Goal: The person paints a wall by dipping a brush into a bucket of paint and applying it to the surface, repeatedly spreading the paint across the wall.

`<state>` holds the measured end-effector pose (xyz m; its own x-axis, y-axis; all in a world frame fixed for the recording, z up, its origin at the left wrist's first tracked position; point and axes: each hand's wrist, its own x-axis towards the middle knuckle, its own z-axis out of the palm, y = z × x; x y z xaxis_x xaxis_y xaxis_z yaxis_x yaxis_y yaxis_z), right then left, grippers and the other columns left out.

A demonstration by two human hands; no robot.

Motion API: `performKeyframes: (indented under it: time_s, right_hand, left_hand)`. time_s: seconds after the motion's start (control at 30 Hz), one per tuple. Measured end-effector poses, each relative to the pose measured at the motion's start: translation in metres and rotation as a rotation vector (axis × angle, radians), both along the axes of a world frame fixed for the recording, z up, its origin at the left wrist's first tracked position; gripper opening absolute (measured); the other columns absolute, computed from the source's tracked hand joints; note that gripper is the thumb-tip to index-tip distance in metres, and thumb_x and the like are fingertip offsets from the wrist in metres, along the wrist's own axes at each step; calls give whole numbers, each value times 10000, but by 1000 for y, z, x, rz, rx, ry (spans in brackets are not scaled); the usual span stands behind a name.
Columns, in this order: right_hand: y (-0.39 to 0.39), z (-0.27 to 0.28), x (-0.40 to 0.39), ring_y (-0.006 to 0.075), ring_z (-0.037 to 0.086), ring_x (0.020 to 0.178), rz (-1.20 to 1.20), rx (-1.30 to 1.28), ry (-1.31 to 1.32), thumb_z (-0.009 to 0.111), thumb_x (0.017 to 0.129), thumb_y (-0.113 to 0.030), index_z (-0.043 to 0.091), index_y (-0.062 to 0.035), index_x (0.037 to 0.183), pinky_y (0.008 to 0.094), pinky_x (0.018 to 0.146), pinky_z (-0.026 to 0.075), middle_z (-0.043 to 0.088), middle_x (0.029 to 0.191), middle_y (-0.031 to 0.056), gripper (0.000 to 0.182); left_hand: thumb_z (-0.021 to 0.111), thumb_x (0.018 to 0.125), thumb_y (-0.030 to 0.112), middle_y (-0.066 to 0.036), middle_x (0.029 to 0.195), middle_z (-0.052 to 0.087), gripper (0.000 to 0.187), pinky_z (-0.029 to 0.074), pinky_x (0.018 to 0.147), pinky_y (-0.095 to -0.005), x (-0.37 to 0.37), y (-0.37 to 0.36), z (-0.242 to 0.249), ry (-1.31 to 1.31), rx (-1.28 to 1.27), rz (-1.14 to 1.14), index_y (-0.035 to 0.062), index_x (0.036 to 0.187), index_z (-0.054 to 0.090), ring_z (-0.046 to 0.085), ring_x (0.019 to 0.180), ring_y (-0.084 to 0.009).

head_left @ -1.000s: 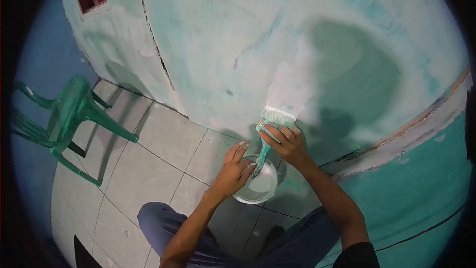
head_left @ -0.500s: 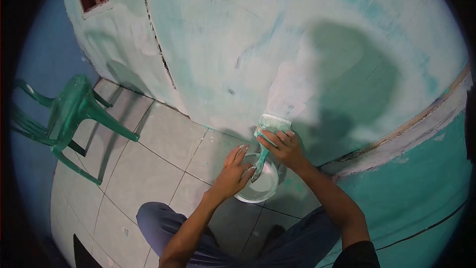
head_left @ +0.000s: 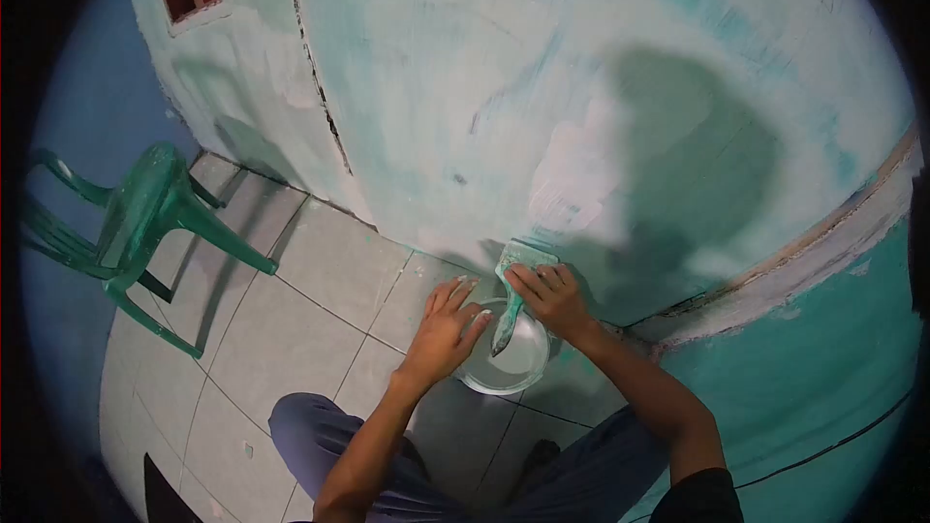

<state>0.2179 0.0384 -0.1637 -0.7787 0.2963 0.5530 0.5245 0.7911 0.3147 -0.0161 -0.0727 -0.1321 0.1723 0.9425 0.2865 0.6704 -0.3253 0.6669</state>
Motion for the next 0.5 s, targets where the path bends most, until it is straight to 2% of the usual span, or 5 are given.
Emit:
performKeyframes:
  time_s: [0.2,0.5]
  right_hand:
    - [1,3,3,190,575,919,-36,-51,-2,673,837,-120,620,-87,1364,359,786,497,611,1314,24,531]
    - [5,9,6,193,588,915,-45,-40,40,682,830,-106,645,-100,1335,368,786,498,630,1293,17,506]
  left_hand:
    - [632,1008,228,-228,1445,558,243,257,1225,-530,-2,0,1,19,23,1,25,1111,717,405,1444,-405]
    - [661,983,205,-213,1450,560,211,256,1232,-536,-1,1,0,44,47,-5,40,1103,715,409,1449,-382]
